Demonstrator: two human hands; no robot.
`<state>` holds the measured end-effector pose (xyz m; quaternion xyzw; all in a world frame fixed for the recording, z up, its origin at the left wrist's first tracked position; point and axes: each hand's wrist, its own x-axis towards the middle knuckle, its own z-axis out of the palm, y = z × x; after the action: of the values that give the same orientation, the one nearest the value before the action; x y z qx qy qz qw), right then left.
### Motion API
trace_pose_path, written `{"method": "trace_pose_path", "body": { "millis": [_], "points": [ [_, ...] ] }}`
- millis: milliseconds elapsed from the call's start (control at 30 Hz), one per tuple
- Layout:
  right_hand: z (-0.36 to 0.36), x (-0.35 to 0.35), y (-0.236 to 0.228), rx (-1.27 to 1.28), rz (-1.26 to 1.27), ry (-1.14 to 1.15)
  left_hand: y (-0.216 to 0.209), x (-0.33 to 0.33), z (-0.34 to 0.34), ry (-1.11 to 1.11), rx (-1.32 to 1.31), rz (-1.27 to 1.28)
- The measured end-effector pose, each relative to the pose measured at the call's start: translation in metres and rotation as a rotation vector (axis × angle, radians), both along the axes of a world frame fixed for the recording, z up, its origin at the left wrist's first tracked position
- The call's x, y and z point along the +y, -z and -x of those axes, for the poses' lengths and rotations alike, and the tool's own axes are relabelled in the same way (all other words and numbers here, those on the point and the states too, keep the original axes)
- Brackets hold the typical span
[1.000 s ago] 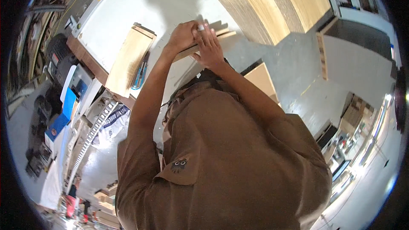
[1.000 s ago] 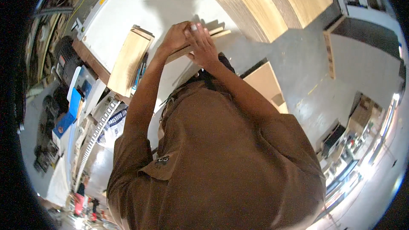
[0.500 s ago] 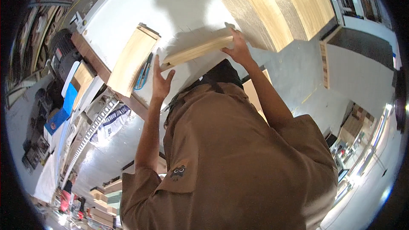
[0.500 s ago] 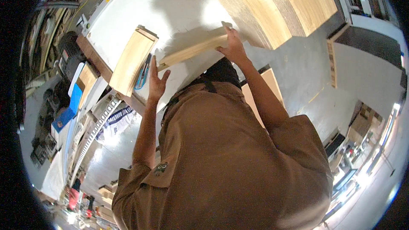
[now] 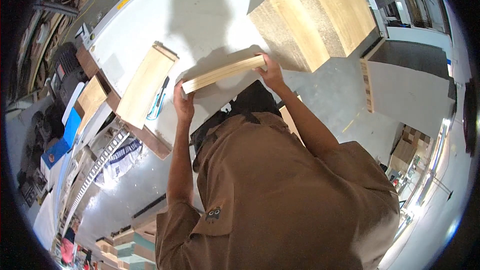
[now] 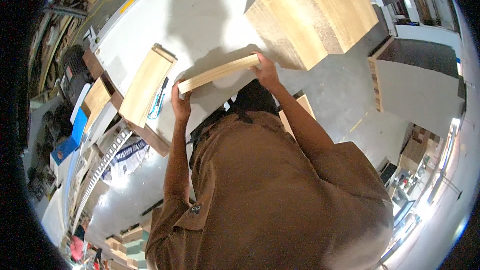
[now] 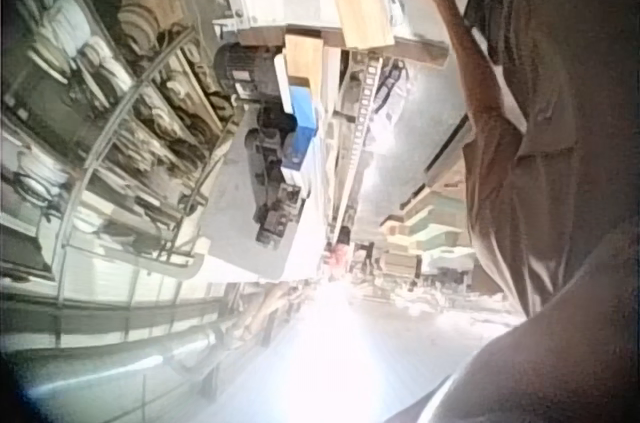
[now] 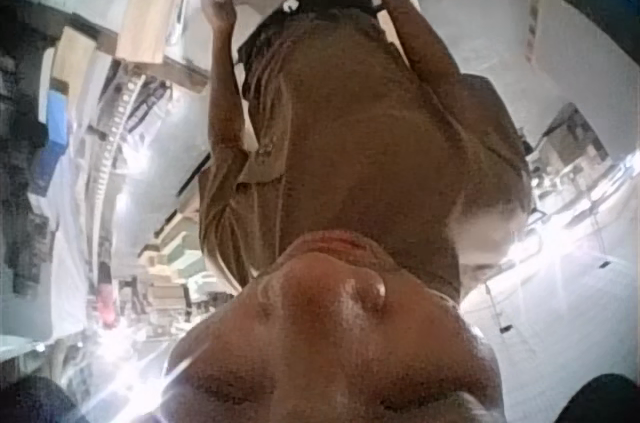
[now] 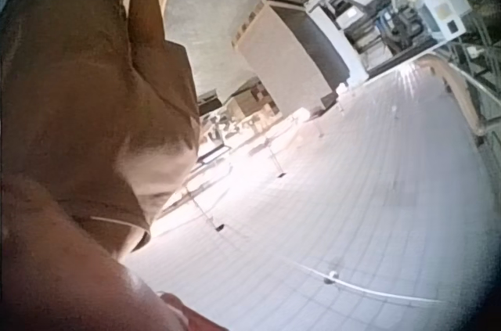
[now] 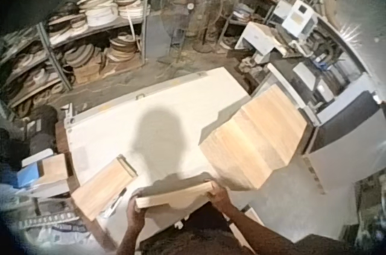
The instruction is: The recorder is sorting, inspecting, and stacking wooden boards in a factory setting, occasionally using a marker to mark specific pieces.
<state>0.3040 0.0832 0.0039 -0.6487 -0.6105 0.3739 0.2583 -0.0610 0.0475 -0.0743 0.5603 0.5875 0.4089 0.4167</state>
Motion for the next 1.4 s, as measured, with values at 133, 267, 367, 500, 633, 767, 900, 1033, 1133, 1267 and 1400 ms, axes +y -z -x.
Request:
{"method": "trace_pose_path", "body": {
  "millis": [133,267,367,500,633,767,900,1033,1133,1267,1400],
  "points": [
    [-0.038,-0.017,0.045,-0.186,-0.178,-0.049,-0.031,0.027,0.014,0.077,-0.067,0.157],
    [-0.023,-0.050,-0.020,0.108,0.325,0.006,-0.089,0.052,0.018,0.159,-0.089,0.208],
    [-0.011,-0.082,-0.056,0.299,0.377,0.158,-0.122,0.075,-0.001,0.177,-0.005,0.256],
    [-0.031,-0.106,-0.073,0.584,0.431,0.421,-0.175,0.111,-0.068,0.270,0.037,0.273],
    [-0.059,-0.113,-0.106,0.719,0.370,0.533,-0.185,0.157,-0.139,0.324,0.080,0.160],
    [-0.075,-0.104,-0.127,0.859,0.341,0.808,-0.206,0.200,-0.213,0.422,-0.026,0.218],
    [-0.093,-0.093,-0.126,1.062,0.190,0.826,-0.182,0.205,-0.254,0.171,0.021,0.056],
    [-0.106,-0.087,-0.121,1.305,0.180,0.799,-0.143,0.134,-0.277,-0.043,-0.049,0.156],
    [-0.108,-0.084,-0.138,1.315,0.259,0.814,-0.201,0.085,-0.313,0.206,-0.154,0.493],
    [-0.125,-0.073,-0.145,1.219,0.282,0.809,-0.232,0.083,-0.357,0.135,-0.138,0.577],
    [-0.157,-0.071,-0.124,0.924,0.214,0.526,-0.205,0.086,-0.356,0.189,0.051,0.415]
  ]
}}
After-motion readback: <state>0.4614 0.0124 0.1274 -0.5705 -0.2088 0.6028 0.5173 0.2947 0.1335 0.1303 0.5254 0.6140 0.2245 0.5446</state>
